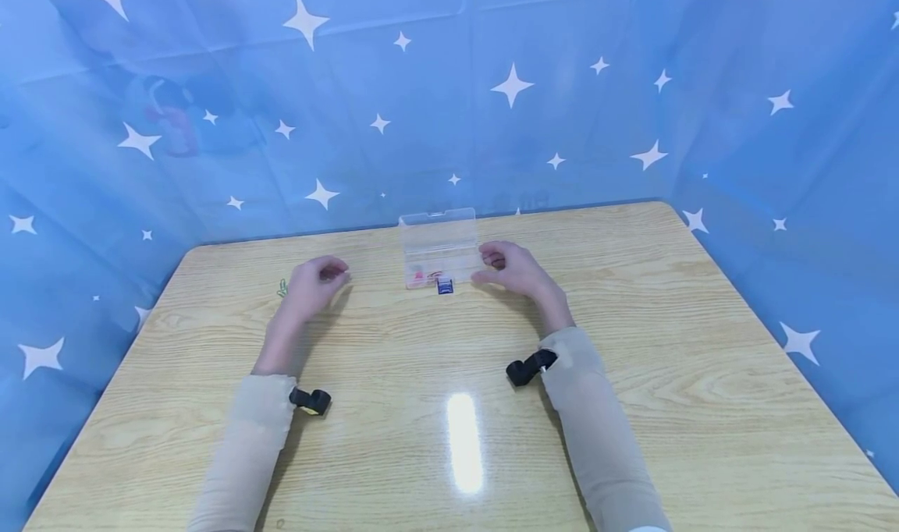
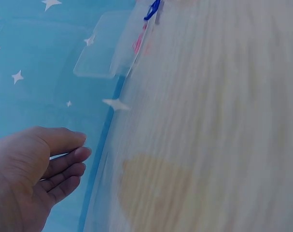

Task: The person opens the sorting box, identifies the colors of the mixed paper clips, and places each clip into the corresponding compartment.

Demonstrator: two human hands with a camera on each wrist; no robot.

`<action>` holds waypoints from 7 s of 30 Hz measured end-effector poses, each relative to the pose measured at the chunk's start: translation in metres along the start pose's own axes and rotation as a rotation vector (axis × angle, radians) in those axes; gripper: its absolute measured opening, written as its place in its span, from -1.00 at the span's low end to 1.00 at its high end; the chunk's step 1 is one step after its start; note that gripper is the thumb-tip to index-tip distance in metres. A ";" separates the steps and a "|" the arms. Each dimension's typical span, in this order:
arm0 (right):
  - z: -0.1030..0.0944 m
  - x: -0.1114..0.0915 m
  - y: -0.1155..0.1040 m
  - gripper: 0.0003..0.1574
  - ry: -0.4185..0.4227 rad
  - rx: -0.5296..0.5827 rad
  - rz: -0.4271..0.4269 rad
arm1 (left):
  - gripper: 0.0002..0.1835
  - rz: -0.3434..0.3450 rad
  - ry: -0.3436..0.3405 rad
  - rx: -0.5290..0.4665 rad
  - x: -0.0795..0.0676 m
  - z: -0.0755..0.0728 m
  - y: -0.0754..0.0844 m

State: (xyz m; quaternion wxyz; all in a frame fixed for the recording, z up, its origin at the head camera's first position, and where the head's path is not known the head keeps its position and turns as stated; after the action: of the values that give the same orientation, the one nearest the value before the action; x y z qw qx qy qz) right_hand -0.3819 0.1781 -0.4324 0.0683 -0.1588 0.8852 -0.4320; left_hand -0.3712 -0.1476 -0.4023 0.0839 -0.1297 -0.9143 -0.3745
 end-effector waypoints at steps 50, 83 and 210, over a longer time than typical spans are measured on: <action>0.001 0.000 -0.002 -0.16 -0.010 -0.004 -0.020 | -0.78 -0.203 -0.066 0.139 -0.043 -0.071 -0.080; 0.000 -0.001 -0.003 -0.15 -0.006 0.007 -0.022 | -0.82 -0.241 -0.137 0.169 -0.047 -0.067 -0.076; 0.001 0.005 0.004 -0.15 0.007 -0.034 -0.014 | -0.83 0.007 -0.048 -0.177 0.033 0.066 0.065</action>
State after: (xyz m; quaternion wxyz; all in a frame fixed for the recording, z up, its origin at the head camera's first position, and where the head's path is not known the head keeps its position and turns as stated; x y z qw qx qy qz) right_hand -0.3873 0.1784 -0.4360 0.0596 -0.1648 0.8915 -0.4178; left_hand -0.3865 -0.0507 -0.3979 0.0515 -0.1487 -0.8789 -0.4503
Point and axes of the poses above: each hand's wrist, its own x-axis towards the middle knuckle, its own z-axis out of the palm, y = z × x, the point moved 10 cm from there along x, towards the middle knuckle, and after that the axes turned 2 degrees about -z, right-handed, at the moved point
